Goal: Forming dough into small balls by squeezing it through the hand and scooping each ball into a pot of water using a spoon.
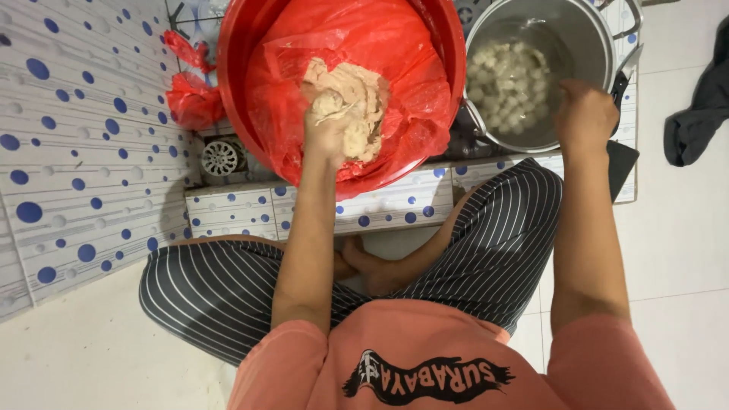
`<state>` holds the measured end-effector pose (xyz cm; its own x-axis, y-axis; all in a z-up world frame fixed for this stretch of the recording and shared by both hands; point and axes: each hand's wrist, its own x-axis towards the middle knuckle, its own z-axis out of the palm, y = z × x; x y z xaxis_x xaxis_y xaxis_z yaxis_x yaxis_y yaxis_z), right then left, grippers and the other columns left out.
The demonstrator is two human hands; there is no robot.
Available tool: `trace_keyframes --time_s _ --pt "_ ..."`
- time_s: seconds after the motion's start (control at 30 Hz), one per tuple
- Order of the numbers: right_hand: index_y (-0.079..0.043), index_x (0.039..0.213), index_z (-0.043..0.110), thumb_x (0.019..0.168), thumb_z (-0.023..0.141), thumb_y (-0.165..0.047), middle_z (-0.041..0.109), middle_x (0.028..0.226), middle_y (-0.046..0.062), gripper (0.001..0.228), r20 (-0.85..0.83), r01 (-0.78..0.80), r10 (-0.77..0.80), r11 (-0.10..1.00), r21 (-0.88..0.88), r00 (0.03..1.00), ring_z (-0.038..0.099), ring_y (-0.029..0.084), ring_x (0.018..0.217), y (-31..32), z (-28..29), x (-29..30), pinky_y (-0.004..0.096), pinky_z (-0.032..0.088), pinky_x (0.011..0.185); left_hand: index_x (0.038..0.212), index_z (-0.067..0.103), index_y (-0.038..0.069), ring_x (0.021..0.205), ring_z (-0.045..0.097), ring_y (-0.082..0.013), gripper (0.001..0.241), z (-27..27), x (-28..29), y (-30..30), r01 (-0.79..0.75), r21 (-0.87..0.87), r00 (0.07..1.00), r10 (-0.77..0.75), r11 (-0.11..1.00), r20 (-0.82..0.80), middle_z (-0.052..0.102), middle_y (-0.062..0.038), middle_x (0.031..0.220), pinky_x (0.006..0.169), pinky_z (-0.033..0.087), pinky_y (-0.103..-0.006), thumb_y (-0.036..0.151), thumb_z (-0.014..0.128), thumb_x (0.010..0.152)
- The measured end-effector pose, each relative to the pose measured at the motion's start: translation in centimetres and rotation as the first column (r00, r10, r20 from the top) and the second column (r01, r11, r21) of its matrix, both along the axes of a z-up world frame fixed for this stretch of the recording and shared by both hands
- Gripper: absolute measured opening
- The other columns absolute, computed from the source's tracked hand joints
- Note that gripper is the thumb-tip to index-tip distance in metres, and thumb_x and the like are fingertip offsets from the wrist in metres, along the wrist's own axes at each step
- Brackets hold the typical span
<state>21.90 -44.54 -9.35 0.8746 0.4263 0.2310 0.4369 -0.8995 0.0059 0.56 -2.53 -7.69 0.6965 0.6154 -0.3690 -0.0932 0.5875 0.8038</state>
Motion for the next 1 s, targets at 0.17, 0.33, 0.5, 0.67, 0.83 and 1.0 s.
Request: trace_keyframes --time_s 0.17,0.33,0.5,0.67,0.83,1.0 --pt "-0.025 0.109 0.085 0.085 0.061 -0.004 0.075 0.078 0.013 0.04 -0.031 0.099 -0.104 0.988 -0.12 0.994 0.072 0.038 0.067 -0.6 1.1 -4.5 0.048 0.056 0.047 0.112 0.058 0.007 0.101 0.064 -0.0175 0.05 1.2 -0.3 0.4 0.234 0.348 0.956 -0.15 0.908 -0.253 0.061 -0.005 0.112 0.085 0.058 -0.0272 -0.001 0.086 0.072" --pt "-0.007 0.11 0.083 0.094 0.061 -0.001 0.075 0.08 0.021 0.027 -0.163 0.177 -0.154 0.975 0.136 0.974 0.07 0.043 0.069 0.1 3.2 -8.4 0.051 0.053 0.055 0.088 0.061 0.019 0.091 0.056 -0.0151 0.02 9.0 -0.9 -0.1 0.334 0.225 0.875 -0.212 0.915 -0.435 0.061 0.0 0.09 0.084 0.046 -0.0328 0.037 0.053 0.091" --pt "-0.004 0.118 0.083 0.094 0.06 0.003 0.08 0.102 0.013 0.034 -0.049 0.169 -0.165 0.872 0.458 0.985 0.075 0.032 0.092 1.0 1.4 -12.0 0.042 0.058 0.078 0.088 0.074 0.007 0.085 0.065 -0.0127 0.011 4.1 -1.1 0.7 0.178 0.297 0.979 -0.139 0.938 -0.147 0.071 0.0 0.087 0.076 0.05 -0.0243 0.007 0.063 0.086" --pt "-0.001 0.115 0.083 0.098 0.065 0.0 0.08 0.099 0.015 0.024 0.025 0.135 -0.169 0.86 0.493 0.985 0.077 0.029 0.089 -0.1 -1.3 -10.8 0.039 0.06 0.078 0.099 0.073 -0.001 0.089 0.075 -0.0185 0.027 2.6 -0.5 0.3 0.073 0.257 0.997 -0.08 0.964 0.016 0.078 -0.014 0.096 0.081 0.061 -0.0246 -0.007 0.082 0.075" --pt "-0.006 0.117 0.083 0.1 0.066 -0.006 0.08 0.101 0.014 0.024 -0.021 0.186 -0.196 0.887 0.423 0.98 0.076 0.032 0.09 0.3 -0.8 -10.6 0.042 0.059 0.078 0.09 0.073 0.006 0.079 0.072 -0.016 0.031 6.9 -1.5 0.1 0.053 0.394 0.996 -0.019 0.918 -0.089 0.076 -0.005 0.086 0.068 0.061 -0.0295 -0.009 0.087 0.067" --pt "-0.007 0.113 0.085 0.095 0.067 -0.001 0.081 0.1 0.012 0.026 0.058 0.131 -0.174 0.888 0.441 0.983 0.077 0.03 0.088 0.3 -0.9 -10.5 0.041 0.06 0.073 0.144 0.05 0.002 0.128 0.062 -0.0263 0.073 8.9 -2.0 1.1 0.257 0.453 0.948 -0.132 0.854 -0.289 0.053 -0.014 0.147 0.101 0.06 -0.0337 0.026 0.081 0.082"
